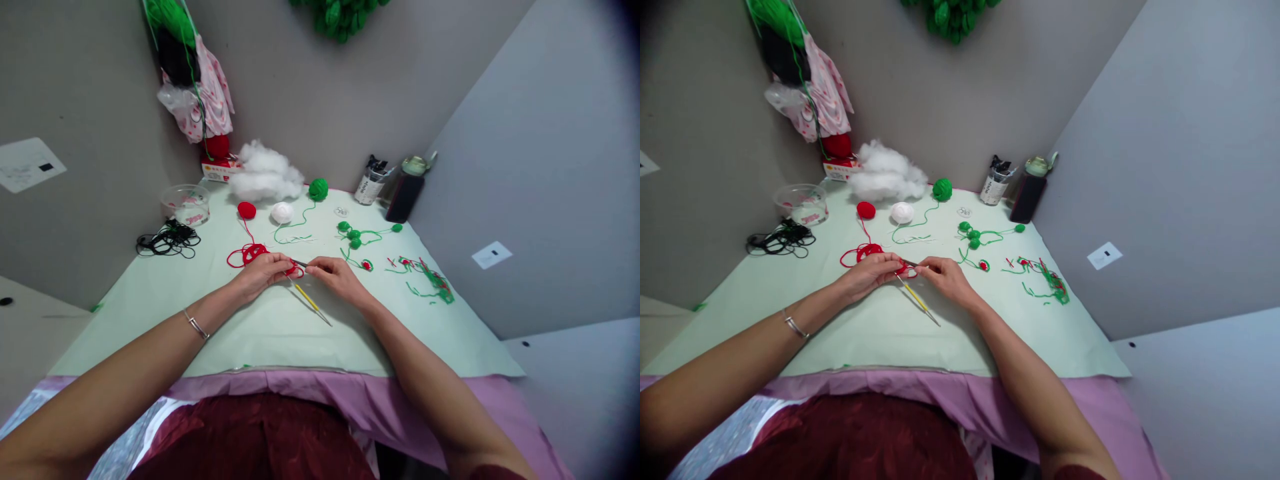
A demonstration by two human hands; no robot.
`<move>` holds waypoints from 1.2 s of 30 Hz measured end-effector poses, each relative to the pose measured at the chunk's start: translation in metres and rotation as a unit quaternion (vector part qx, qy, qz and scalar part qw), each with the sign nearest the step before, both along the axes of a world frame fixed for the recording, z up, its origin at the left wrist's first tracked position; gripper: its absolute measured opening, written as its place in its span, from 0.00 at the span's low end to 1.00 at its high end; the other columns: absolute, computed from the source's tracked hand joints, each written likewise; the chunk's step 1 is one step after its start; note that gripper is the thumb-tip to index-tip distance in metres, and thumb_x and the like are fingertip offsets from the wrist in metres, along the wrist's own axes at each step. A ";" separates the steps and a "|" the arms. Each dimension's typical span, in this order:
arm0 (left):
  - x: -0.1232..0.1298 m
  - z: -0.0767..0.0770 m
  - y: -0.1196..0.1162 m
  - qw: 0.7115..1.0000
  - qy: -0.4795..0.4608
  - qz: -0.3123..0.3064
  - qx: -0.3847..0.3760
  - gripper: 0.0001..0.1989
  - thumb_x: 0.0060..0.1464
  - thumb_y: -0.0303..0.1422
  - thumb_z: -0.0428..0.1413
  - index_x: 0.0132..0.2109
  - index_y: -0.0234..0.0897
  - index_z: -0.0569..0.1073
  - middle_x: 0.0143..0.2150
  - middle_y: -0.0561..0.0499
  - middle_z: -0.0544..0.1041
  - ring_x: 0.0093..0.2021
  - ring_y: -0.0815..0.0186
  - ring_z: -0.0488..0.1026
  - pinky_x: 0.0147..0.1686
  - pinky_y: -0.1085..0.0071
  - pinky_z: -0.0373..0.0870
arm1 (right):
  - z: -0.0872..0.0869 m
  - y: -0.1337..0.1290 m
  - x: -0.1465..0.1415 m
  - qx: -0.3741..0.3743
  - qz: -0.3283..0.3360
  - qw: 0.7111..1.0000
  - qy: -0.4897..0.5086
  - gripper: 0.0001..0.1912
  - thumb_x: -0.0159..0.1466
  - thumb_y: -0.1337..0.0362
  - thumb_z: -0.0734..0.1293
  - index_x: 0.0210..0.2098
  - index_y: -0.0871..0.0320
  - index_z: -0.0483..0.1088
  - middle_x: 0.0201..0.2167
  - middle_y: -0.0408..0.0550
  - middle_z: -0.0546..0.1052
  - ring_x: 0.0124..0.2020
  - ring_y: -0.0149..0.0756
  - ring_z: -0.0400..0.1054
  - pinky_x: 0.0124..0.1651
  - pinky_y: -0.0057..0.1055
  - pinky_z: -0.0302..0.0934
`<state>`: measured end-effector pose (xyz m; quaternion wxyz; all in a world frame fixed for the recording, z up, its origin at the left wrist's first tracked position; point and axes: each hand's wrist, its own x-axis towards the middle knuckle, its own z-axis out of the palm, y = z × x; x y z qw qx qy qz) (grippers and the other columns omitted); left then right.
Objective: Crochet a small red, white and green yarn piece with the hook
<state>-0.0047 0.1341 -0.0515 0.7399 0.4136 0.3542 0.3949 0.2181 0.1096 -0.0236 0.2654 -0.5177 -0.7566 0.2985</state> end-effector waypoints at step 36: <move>0.027 0.057 -0.087 0.998 -0.051 -0.022 0.033 0.09 0.53 0.35 0.70 0.37 0.36 0.80 0.34 0.54 0.77 0.34 0.70 0.76 0.40 0.70 0.77 | 0.019 -0.084 -0.028 0.175 -0.103 0.919 0.339 0.06 0.68 0.64 0.73 0.41 0.47 0.84 0.35 0.43 0.82 0.36 0.35 0.74 0.41 0.35 0.69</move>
